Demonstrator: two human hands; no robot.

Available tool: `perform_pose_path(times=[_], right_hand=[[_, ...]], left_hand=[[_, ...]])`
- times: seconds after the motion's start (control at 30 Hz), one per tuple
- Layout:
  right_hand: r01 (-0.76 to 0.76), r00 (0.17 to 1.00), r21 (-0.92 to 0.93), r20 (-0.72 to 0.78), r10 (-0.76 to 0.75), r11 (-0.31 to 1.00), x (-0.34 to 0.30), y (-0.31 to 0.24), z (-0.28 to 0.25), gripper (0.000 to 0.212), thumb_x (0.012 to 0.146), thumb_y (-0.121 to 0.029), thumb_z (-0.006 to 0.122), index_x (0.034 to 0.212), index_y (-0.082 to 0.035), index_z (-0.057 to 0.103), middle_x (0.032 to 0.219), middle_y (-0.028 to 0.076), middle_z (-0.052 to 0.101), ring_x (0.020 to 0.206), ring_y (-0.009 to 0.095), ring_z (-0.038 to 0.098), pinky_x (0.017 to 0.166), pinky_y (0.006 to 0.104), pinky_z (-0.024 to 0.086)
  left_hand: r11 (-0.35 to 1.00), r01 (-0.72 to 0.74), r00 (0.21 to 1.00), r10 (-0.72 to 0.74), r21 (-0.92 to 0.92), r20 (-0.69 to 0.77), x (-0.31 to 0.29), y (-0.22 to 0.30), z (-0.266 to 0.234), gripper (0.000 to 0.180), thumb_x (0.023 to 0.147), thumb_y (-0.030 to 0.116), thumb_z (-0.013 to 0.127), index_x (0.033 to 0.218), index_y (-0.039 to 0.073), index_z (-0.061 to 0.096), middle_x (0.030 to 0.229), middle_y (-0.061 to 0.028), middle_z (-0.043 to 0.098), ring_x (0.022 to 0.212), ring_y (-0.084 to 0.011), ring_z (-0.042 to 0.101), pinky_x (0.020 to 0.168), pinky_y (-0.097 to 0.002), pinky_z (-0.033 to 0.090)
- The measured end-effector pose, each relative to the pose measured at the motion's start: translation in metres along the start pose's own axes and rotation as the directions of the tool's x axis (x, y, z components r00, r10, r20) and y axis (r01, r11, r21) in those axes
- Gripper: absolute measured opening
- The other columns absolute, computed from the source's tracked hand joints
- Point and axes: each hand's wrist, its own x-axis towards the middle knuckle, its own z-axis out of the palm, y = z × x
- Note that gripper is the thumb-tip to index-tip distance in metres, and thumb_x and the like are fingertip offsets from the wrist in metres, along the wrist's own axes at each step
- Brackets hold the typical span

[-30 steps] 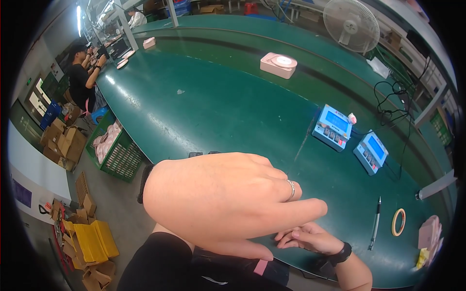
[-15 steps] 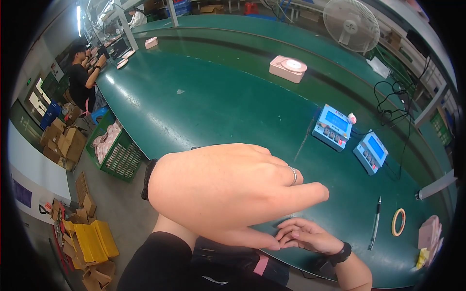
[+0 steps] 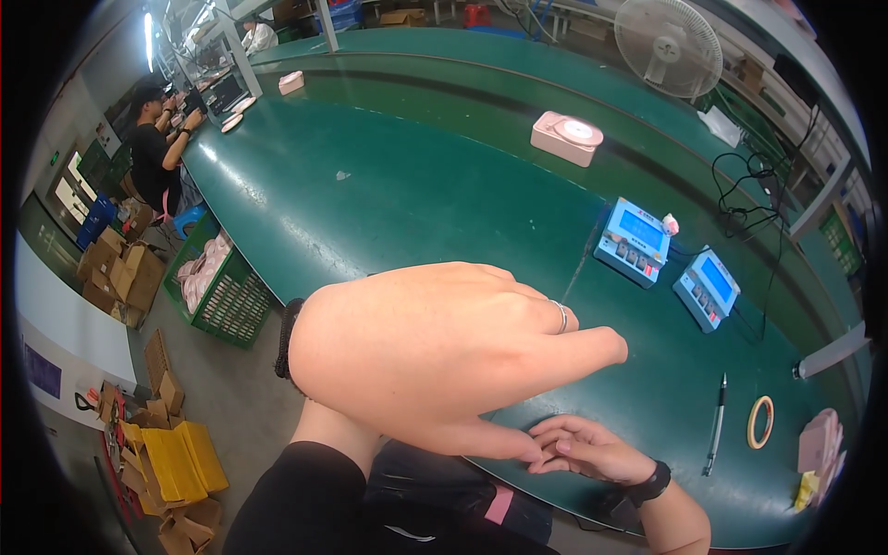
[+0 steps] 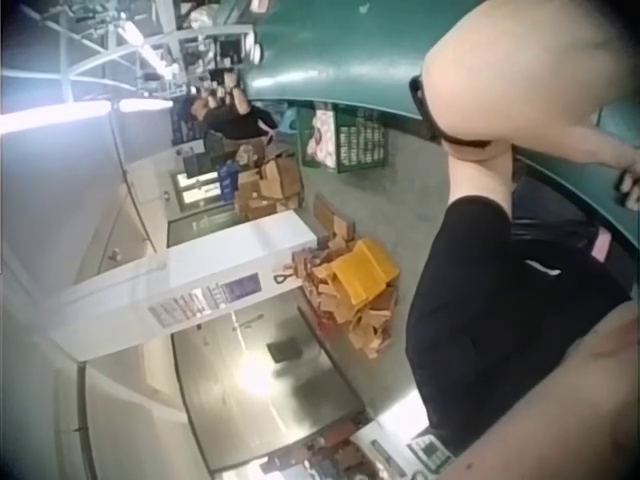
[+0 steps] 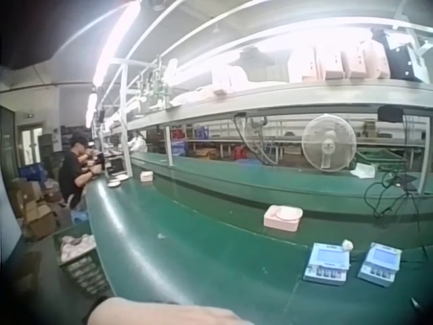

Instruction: The person presses buttons on a pink record player, sets it aside, and then reaches for another one to repeat the process.

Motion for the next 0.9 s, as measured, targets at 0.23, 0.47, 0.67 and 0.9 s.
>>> perform_pose_path(times=[0.23,0.47,0.67,0.9], right_hand=[[0.0,1.0,0.014,0.013,0.0,1.0,0.0,0.0,-0.002,0.033,0.095,-0.009,0.04,0.127,0.001,0.037,0.116,0.016,0.052,0.106,0.022,0.056,0.094,0.0329,0.044],[-0.004,1.0,0.002,-0.006,0.005,1.0,-0.001,0.0,-0.004,0.034,0.096,-0.011,0.041,0.127,0.0,0.037,0.117,0.016,0.051,0.106,0.022,0.056,0.095,0.0324,0.044],[-0.003,1.0,-0.024,-0.014,0.003,1.0,0.001,-0.003,0.005,0.034,0.096,-0.012,0.04,0.125,0.004,0.038,0.114,0.018,0.052,0.104,0.025,0.057,0.094,0.0347,0.044],[0.02,0.996,0.019,0.092,-0.021,1.0,0.004,0.001,-0.009,0.033,0.096,-0.016,0.042,0.126,-0.001,0.038,0.111,0.011,0.053,0.103,0.019,0.056,0.092,0.0297,0.045]], left_hand=[[0.999,-0.042,0.999,0.041,-0.033,-0.032,0.001,-0.002,0.004,0.067,0.066,0.031,0.074,0.122,0.004,0.049,0.075,-0.0096,0.058,0.071,-0.0278,0.059,0.064,-0.0349,0.046],[0.999,-0.042,0.998,0.041,-0.032,-0.037,0.008,-0.009,0.006,0.067,0.066,0.031,0.074,0.122,0.004,0.048,0.075,-0.0102,0.058,0.071,-0.0279,0.059,0.062,-0.0342,0.046],[0.985,-0.072,0.996,0.064,-0.154,-0.058,0.024,-0.035,0.0,0.063,0.069,0.031,0.072,0.12,0.003,0.047,0.075,-0.0121,0.058,0.072,-0.0287,0.06,0.063,-0.0323,0.047],[0.911,0.314,0.948,-0.315,-0.267,0.04,0.093,-0.125,0.02,0.067,0.071,0.037,0.073,0.119,-0.001,0.047,0.079,-0.0117,0.062,0.073,-0.02,0.06,0.067,-0.0287,0.048]])
